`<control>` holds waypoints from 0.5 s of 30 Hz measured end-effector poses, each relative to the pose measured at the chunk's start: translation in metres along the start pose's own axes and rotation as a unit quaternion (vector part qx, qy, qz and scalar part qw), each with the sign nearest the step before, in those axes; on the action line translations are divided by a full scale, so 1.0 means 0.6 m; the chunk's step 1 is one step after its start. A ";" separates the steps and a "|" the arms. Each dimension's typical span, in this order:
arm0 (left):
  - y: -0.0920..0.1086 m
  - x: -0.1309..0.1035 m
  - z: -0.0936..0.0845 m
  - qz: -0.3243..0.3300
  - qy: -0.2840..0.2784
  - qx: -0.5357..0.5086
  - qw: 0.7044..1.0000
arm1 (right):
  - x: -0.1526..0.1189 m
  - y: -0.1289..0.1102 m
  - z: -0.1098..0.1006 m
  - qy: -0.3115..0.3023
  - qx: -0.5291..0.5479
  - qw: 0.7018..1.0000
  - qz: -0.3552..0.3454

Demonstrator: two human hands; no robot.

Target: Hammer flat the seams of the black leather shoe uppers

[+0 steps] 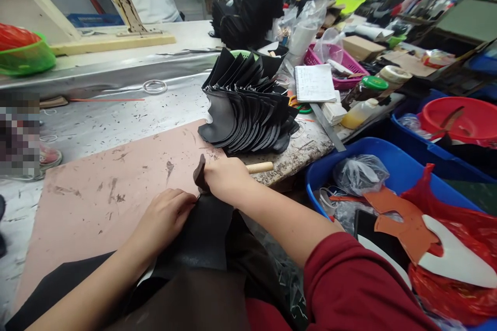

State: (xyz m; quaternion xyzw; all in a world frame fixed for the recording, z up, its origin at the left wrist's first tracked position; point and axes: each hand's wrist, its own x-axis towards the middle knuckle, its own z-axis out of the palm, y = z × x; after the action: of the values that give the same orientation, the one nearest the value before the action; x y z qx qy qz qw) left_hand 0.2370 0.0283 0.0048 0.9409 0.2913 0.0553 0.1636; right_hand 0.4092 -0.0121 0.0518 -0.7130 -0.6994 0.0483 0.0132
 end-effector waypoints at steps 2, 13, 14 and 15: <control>-0.003 -0.001 -0.001 0.012 -0.001 0.010 1.000 | -0.001 0.000 0.002 -0.008 -0.003 1.000 0.009; -0.018 -0.012 -0.010 0.046 -0.020 -0.013 0.999 | -0.020 -0.026 0.001 -0.024 0.009 0.999 -0.020; -0.020 -0.015 -0.011 0.046 -0.015 -0.021 0.999 | -0.021 -0.028 0.000 -0.027 0.010 0.999 -0.025; -0.022 -0.017 -0.011 0.047 -0.009 -0.025 0.999 | -0.021 -0.031 0.000 -0.035 0.009 0.999 -0.028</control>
State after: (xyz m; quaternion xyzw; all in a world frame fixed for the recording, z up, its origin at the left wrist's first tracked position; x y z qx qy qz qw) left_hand 0.2201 0.0344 0.0063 0.9498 0.2433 0.0613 0.1866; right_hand 0.3907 -0.0244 0.0542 -0.6908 -0.7187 0.0791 -0.0029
